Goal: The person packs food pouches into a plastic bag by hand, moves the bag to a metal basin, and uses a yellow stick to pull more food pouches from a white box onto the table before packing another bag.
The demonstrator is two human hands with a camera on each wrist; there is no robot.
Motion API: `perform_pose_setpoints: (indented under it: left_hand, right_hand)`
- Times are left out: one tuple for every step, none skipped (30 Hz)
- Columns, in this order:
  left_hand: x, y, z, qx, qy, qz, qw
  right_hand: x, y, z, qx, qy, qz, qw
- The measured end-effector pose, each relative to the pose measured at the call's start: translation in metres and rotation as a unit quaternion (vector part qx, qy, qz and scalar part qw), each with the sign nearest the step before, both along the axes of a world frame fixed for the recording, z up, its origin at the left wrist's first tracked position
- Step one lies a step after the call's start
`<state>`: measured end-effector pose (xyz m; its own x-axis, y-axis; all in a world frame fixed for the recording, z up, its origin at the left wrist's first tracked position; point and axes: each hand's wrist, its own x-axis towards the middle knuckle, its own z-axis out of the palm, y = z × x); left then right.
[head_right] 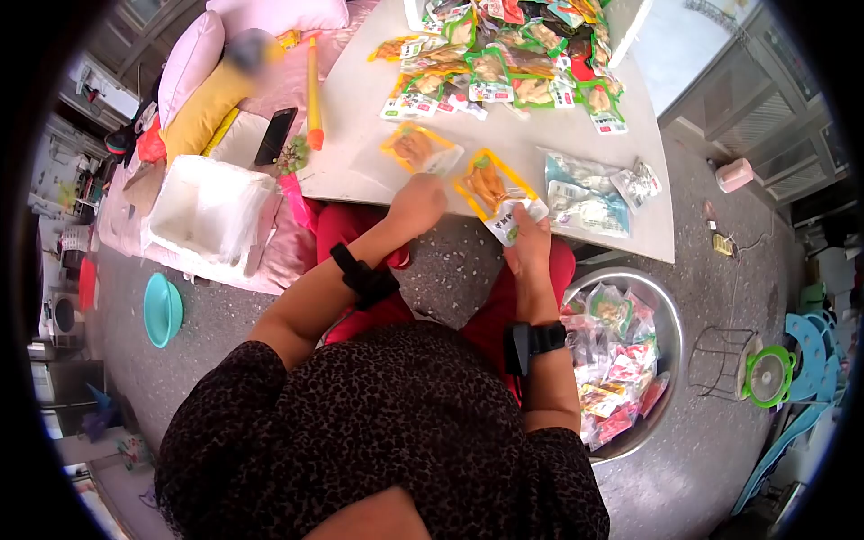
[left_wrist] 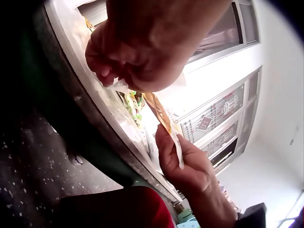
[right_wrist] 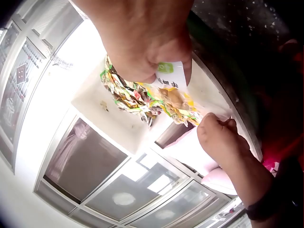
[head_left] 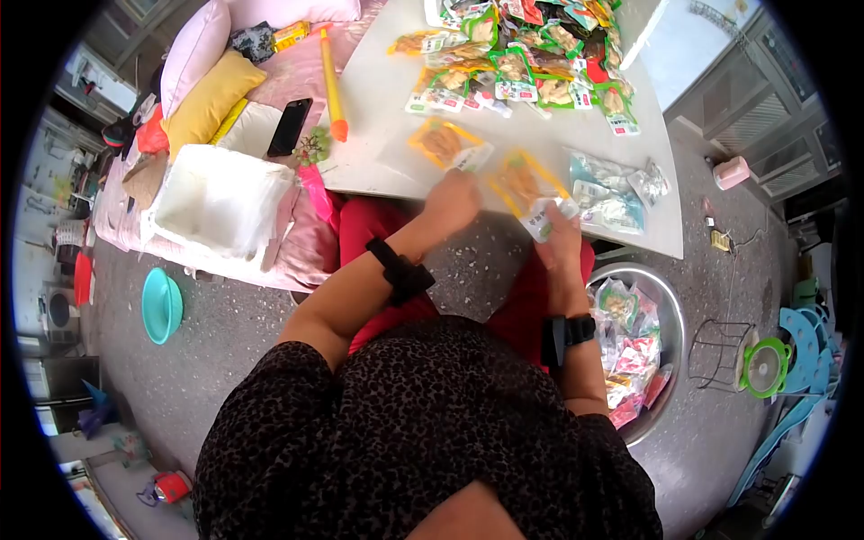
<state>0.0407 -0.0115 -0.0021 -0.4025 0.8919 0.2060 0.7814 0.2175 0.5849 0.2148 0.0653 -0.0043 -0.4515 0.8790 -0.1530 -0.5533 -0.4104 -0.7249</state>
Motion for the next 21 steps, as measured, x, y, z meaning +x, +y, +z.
perform_pose_setpoints:
  left_hand:
    - [-0.001, 0.000, -0.001, 0.023, -0.011, -0.003, 1.000]
    - [-0.001, 0.000, -0.001, 0.037, -0.019, -0.003, 0.999]
    - [-0.001, 0.000, 0.000, 0.051, -0.027, -0.002, 0.998]
    - [-0.002, 0.000, 0.002, 0.066, -0.034, -0.002, 0.997]
    - [-0.003, 0.000, 0.004, 0.064, -0.057, 0.003, 0.996]
    - [-0.005, 0.002, 0.005, 0.062, -0.079, 0.008, 0.995]
    - [-0.006, 0.003, 0.006, 0.060, -0.101, 0.013, 0.993]
    - [-0.007, 0.003, 0.008, 0.058, -0.121, 0.017, 0.991]
    - [-0.007, 0.003, 0.010, 0.057, -0.141, 0.021, 0.988]
    - [-0.008, 0.003, 0.012, 0.056, -0.161, 0.025, 0.985]
    - [-0.007, 0.003, 0.013, 0.052, -0.157, 0.021, 0.986]
    - [-0.006, 0.002, 0.015, 0.048, -0.153, 0.017, 0.987]
    - [-0.005, 0.002, 0.016, 0.044, -0.149, 0.012, 0.988]
    - [-0.005, 0.004, 0.011, 0.060, -0.122, 0.008, 0.991]
    - [-0.005, 0.006, 0.000, 0.077, -0.095, 0.004, 0.993]
    - [-0.003, 0.006, 0.003, 0.093, -0.067, 0.001, 0.993]
    - [-0.001, 0.005, 0.006, 0.078, -0.052, -0.008, 0.996]
    - [0.002, 0.003, 0.009, 0.064, -0.036, -0.016, 0.997]
    - [0.006, -0.001, 0.020, 0.050, -0.020, -0.024, 0.998]
    - [0.010, -0.004, 0.031, 0.049, -0.013, -0.036, 0.998]
    - [0.014, -0.008, 0.043, 0.048, -0.006, -0.048, 0.998]
  right_hand:
    - [-0.002, -0.002, 0.001, -0.007, -0.002, 0.004, 1.000]
    - [-0.004, -0.003, 0.004, -0.014, -0.003, 0.008, 1.000]
    - [-0.006, -0.002, 0.005, -0.020, -0.005, 0.012, 1.000]
    - [-0.006, 0.000, 0.003, -0.014, -0.006, 0.009, 1.000]
    - [-0.005, 0.003, -0.001, -0.009, -0.007, 0.007, 1.000]
    - [-0.004, 0.006, -0.003, -0.003, -0.008, 0.005, 1.000]
    - [-0.003, 0.007, -0.002, -0.006, -0.007, 0.003, 1.000]
    - [-0.002, 0.007, 0.000, -0.009, -0.006, 0.001, 1.000]
    - [-0.002, 0.008, 0.002, -0.012, -0.005, -0.001, 1.000]
    - [-0.002, 0.008, 0.005, -0.003, -0.011, 0.004, 1.000]
    - [-0.003, 0.007, 0.009, 0.005, -0.017, 0.009, 1.000]
    - [-0.005, 0.006, 0.011, 0.013, -0.023, 0.014, 1.000]
    - [-0.006, 0.006, 0.011, 0.012, -0.023, 0.028, 0.999]
    - [-0.008, 0.006, 0.012, 0.010, -0.023, 0.041, 0.999]
    - [-0.011, 0.007, 0.013, 0.009, -0.023, 0.055, 0.998]
    - [-0.013, 0.007, 0.014, 0.005, -0.038, 0.062, 0.997]
    - [-0.016, 0.007, 0.015, 0.001, -0.053, 0.070, 0.996]
    - [-0.020, 0.008, 0.016, -0.002, -0.068, 0.077, 0.995]
    - [-0.023, 0.009, 0.019, 0.003, -0.087, 0.087, 0.992]
    - [-0.027, 0.011, 0.022, 0.008, -0.106, 0.096, 0.990]
    - [-0.030, 0.012, 0.024, 0.013, -0.126, 0.105, 0.986]
